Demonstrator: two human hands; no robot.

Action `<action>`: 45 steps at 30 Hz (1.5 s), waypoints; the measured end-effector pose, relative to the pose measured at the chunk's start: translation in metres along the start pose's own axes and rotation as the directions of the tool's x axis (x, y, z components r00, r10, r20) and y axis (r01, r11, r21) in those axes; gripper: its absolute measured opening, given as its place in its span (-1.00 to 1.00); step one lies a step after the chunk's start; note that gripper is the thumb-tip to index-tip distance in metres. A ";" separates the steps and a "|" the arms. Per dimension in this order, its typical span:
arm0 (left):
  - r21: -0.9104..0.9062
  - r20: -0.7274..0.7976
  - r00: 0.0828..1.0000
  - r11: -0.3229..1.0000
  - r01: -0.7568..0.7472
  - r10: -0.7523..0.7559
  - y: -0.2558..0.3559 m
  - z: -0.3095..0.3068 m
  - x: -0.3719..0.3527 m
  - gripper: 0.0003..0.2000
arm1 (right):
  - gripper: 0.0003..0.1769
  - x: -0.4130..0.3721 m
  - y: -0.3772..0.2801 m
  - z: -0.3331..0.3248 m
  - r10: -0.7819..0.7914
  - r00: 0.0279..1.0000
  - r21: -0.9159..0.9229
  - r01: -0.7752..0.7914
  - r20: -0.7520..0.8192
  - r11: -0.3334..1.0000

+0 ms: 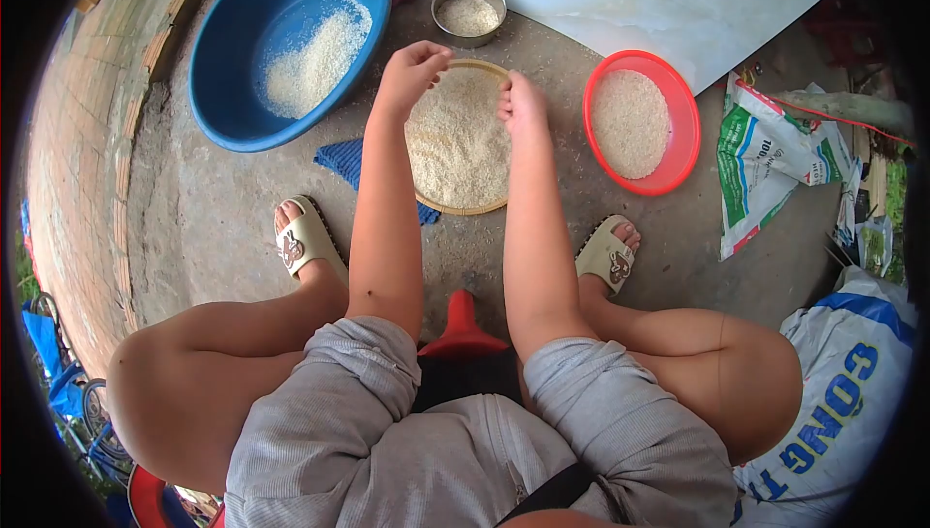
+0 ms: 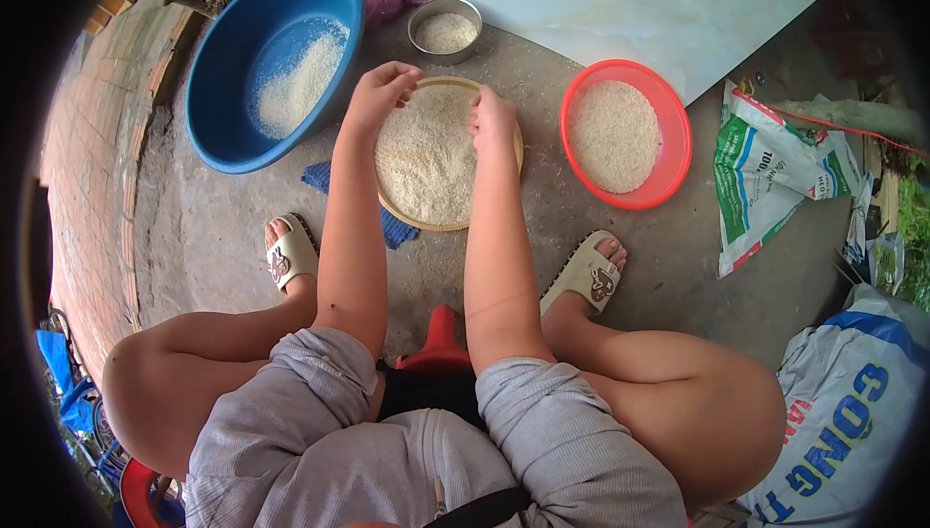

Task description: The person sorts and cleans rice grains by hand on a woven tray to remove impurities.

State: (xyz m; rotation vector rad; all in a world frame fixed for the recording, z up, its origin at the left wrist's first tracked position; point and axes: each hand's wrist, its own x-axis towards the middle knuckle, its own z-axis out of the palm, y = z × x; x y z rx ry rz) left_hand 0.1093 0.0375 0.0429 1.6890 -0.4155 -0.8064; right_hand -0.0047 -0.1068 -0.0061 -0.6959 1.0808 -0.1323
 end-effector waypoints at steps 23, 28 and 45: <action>0.573 -0.241 0.962 0.780 0.251 -0.132 -0.126 -0.046 -0.019 -0.55 | -0.67 -0.016 0.038 -0.080 -0.805 0.591 -0.946 0.236 -0.041 0.222; 0.517 -0.455 0.888 0.831 0.207 0.062 -0.114 -0.019 -0.054 -0.60 | -0.71 -0.023 0.052 -0.091 -0.748 0.664 -0.919 0.309 0.023 0.246; 0.121 -0.557 0.831 0.990 0.068 0.011 -0.126 0.023 -0.081 -0.65 | -0.67 -0.032 0.044 -0.113 -0.775 0.629 -0.763 0.474 -0.057 0.440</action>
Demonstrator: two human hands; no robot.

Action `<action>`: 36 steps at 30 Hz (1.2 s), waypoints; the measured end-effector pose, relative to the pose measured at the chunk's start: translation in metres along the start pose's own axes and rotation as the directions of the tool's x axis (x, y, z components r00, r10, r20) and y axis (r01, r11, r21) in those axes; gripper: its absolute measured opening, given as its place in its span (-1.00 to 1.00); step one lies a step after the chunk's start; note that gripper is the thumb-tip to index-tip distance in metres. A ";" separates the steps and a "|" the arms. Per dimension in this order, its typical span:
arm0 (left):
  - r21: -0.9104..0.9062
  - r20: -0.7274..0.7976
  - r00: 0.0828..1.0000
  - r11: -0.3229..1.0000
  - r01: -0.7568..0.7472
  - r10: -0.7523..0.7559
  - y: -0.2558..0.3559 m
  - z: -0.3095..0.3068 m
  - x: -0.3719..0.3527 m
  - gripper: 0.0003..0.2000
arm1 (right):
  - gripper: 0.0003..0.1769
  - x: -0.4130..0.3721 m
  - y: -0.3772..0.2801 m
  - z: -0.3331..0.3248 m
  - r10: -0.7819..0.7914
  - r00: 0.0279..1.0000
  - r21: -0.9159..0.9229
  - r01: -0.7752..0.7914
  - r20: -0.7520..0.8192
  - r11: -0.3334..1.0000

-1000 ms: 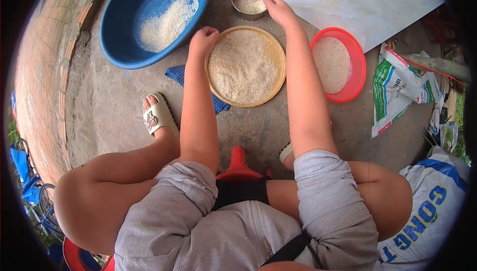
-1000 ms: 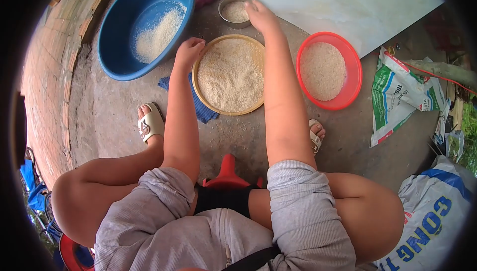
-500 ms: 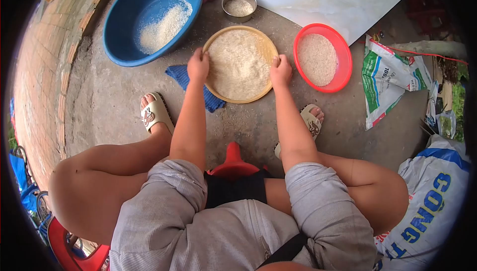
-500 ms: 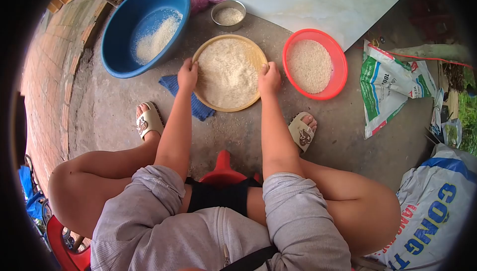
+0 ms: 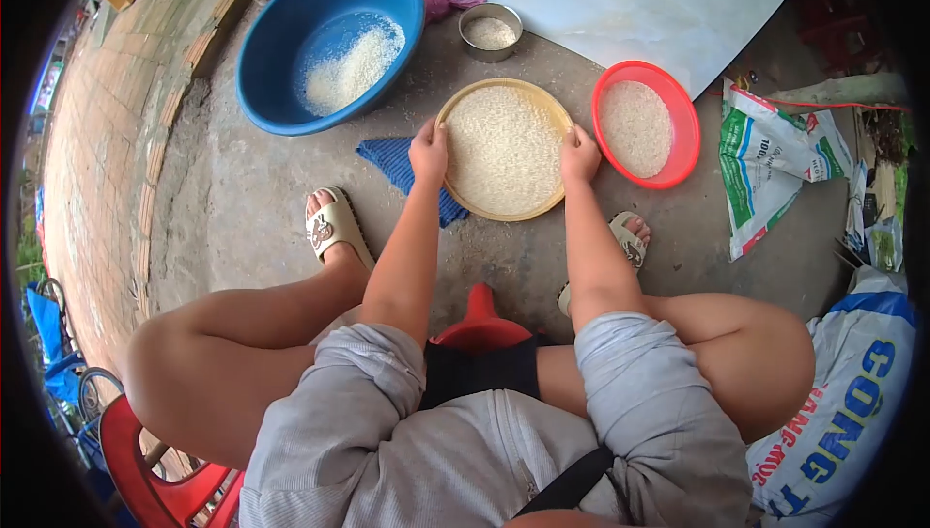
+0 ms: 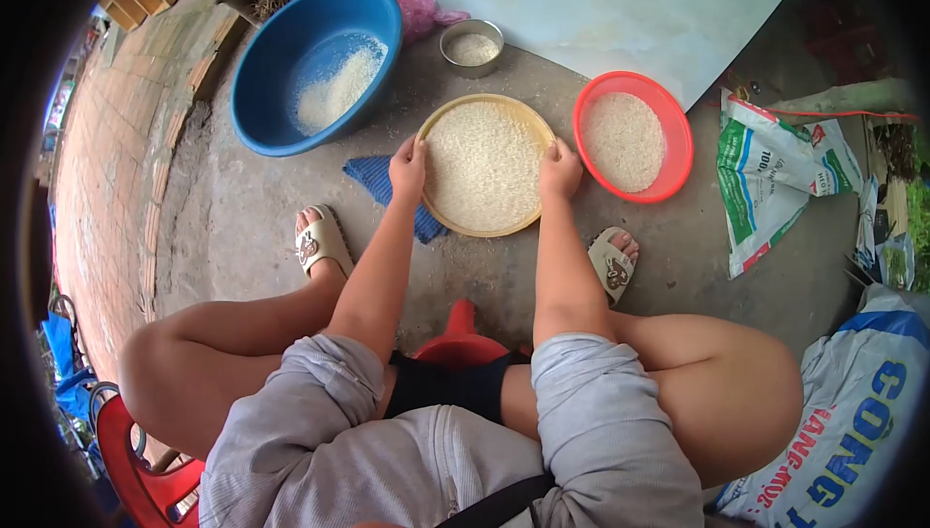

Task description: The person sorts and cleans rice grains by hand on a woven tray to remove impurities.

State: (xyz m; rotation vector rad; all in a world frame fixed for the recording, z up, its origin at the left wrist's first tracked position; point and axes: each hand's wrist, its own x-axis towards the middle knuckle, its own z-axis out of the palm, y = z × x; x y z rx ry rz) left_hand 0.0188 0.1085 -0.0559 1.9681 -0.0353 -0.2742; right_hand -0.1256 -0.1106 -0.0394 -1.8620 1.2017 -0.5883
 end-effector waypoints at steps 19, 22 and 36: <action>-0.077 -0.027 0.999 0.997 -0.030 0.028 0.004 -0.031 0.025 -0.64 | -0.65 -0.017 -0.001 0.037 0.022 0.997 -0.017 -0.023 -0.080 1.000; 0.005 -0.037 0.994 0.995 0.099 -0.098 -0.009 -0.076 0.039 -0.62 | -0.66 -0.043 -0.031 0.066 -0.002 0.999 0.037 0.004 -0.045 0.999; -0.038 -0.047 0.999 0.999 -0.003 0.001 -0.018 -0.058 0.034 -0.66 | -0.65 -0.033 -0.021 0.052 -0.051 0.997 0.033 0.054 -0.060 0.998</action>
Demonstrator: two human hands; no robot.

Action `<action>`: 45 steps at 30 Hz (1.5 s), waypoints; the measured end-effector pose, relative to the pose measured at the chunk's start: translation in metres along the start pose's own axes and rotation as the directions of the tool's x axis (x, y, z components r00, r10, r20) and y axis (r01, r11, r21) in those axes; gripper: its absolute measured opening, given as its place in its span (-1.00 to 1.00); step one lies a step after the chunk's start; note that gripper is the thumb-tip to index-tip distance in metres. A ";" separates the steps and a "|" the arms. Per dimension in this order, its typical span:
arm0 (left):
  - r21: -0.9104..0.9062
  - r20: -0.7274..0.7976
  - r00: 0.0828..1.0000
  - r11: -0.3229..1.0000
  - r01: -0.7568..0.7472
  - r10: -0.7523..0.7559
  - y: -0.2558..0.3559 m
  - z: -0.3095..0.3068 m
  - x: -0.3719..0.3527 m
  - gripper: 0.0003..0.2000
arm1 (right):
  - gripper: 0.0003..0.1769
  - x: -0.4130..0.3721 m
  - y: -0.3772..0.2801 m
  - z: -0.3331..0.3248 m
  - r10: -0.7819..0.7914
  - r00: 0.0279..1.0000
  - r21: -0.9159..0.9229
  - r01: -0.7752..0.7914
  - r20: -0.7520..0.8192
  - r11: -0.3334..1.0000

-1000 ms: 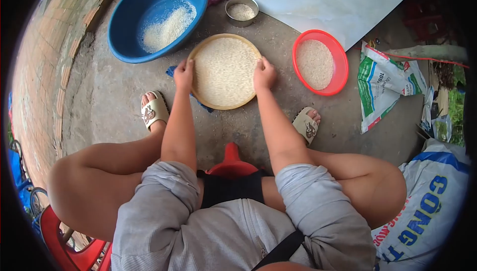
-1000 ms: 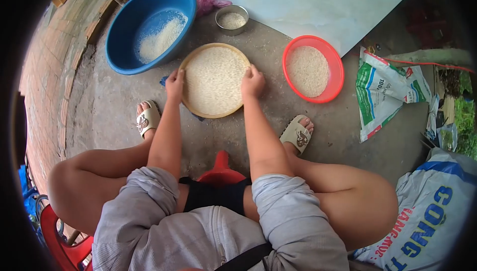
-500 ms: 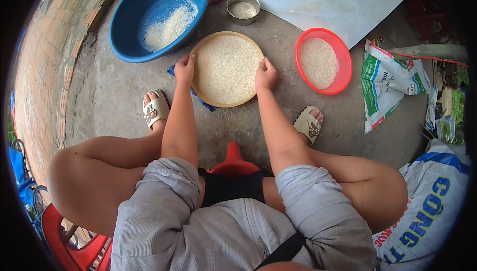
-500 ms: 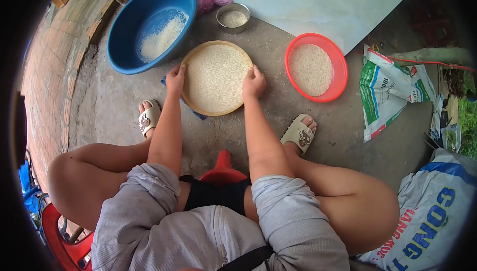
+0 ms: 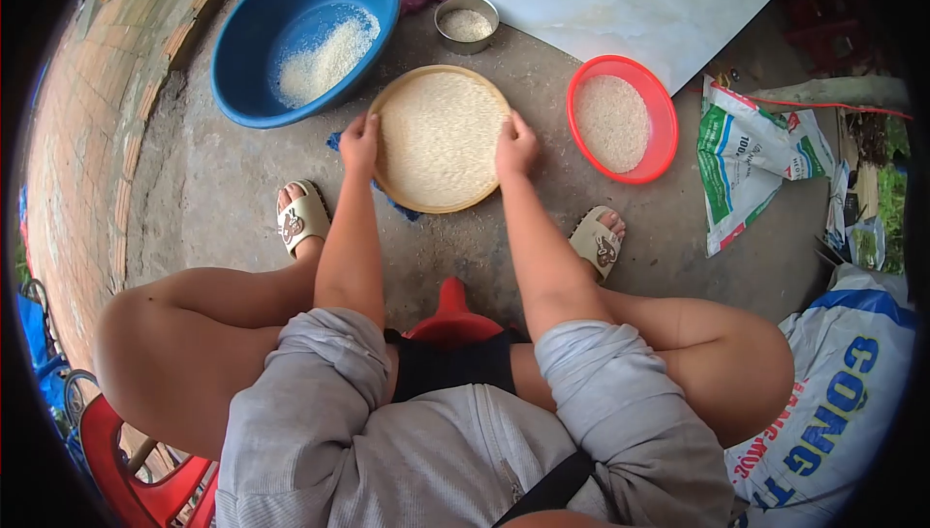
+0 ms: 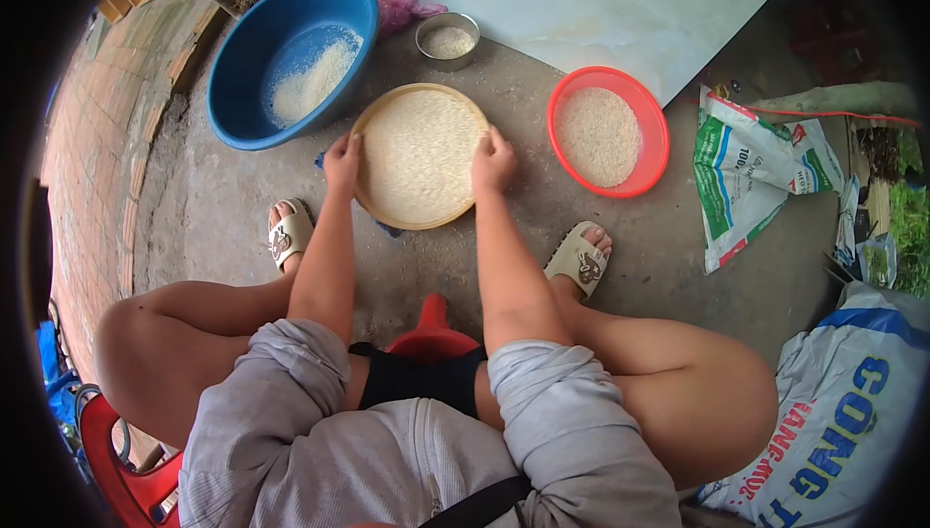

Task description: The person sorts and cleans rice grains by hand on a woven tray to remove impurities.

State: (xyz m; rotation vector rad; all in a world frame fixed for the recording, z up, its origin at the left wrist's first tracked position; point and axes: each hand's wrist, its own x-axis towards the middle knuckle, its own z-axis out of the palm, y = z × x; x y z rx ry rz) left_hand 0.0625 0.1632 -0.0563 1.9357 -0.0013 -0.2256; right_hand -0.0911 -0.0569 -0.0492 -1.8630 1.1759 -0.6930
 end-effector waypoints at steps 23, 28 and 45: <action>0.013 0.059 0.997 0.999 -0.050 0.049 0.041 0.070 -0.038 -0.68 | -0.63 0.039 0.053 -0.053 0.104 0.995 0.198 -0.102 -0.003 0.975; -0.035 0.024 1.000 0.999 0.004 -0.004 0.012 0.017 0.006 -0.66 | -0.64 0.011 0.011 -0.003 0.091 0.996 0.029 -0.091 -0.006 0.995; 0.113 0.038 0.999 0.994 -0.010 0.006 0.020 0.018 0.004 -0.68 | -0.64 0.006 0.021 -0.002 0.111 0.994 -0.008 -0.111 -0.007 0.994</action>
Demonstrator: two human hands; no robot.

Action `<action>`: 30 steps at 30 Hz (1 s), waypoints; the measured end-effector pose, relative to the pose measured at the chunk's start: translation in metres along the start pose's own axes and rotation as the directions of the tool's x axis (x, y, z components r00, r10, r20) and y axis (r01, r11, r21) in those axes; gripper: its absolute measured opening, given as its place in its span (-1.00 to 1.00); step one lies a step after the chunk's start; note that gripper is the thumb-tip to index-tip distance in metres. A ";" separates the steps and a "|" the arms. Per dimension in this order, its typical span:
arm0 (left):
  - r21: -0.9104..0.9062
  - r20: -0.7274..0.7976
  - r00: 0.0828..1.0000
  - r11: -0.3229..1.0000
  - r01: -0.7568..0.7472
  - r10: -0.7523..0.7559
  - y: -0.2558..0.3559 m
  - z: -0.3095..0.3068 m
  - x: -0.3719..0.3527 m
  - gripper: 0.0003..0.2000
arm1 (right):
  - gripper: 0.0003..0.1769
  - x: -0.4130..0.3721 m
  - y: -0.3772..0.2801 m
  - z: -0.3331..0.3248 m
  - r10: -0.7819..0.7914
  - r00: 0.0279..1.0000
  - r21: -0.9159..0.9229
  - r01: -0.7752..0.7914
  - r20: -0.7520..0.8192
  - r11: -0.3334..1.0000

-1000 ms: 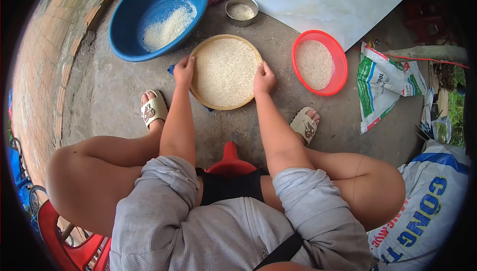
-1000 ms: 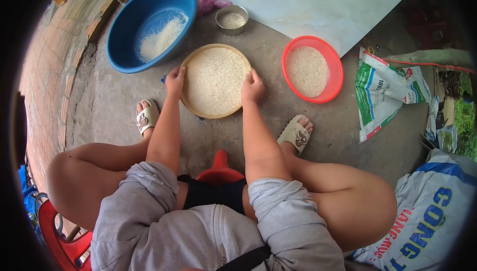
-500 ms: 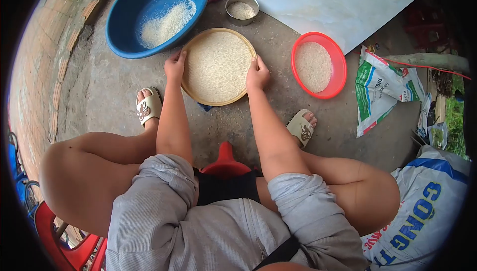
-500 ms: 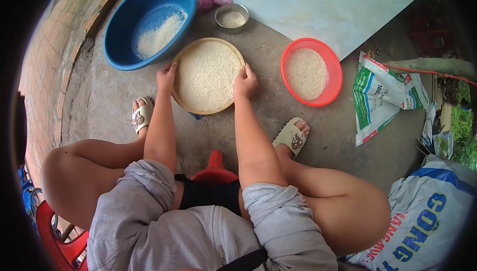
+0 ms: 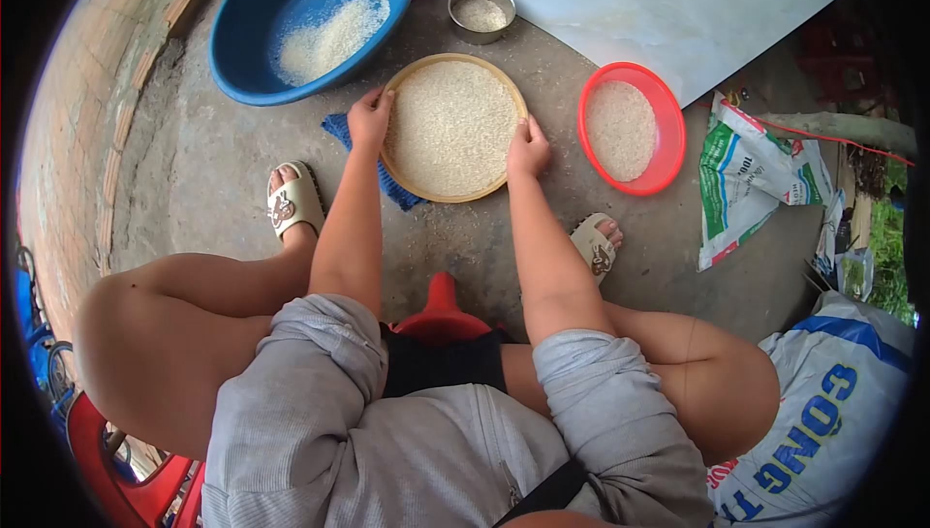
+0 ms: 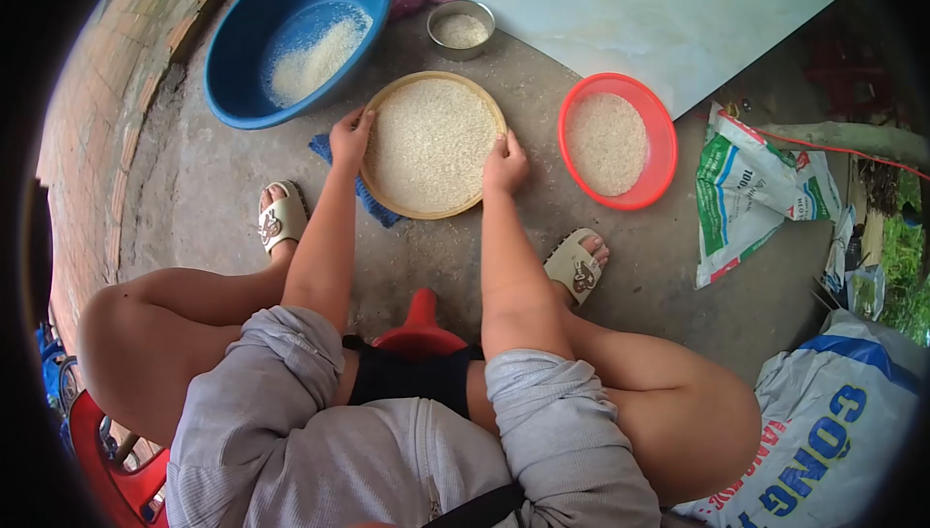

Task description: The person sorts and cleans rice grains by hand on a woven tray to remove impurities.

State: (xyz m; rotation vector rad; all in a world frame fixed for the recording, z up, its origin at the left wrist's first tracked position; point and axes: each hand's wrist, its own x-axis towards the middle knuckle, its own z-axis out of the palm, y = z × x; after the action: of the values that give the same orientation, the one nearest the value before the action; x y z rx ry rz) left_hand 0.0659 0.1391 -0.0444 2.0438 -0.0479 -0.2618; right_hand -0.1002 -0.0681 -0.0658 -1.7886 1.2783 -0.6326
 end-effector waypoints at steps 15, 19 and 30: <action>0.195 0.276 0.909 0.908 -0.372 0.313 0.036 0.026 -0.039 -0.89 | -0.63 0.009 0.005 -0.024 -0.104 0.990 -0.374 0.063 -0.091 0.925; 0.357 0.459 0.761 0.689 -0.630 0.459 0.041 0.033 -0.053 -0.93 | -0.63 0.005 -0.008 -0.022 -0.058 0.988 -0.359 0.004 -0.141 0.933; 0.379 0.453 0.768 0.681 -0.626 0.454 0.034 0.050 -0.078 -0.89 | -0.65 0.003 -0.011 -0.018 -0.094 0.985 -0.405 0.027 -0.147 0.914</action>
State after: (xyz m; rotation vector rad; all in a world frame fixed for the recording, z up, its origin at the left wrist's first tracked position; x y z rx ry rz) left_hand -0.0181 0.0909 -0.0237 2.3716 -1.0387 -0.2098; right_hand -0.1076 -0.0757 -0.0471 -2.1540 1.5566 -0.5898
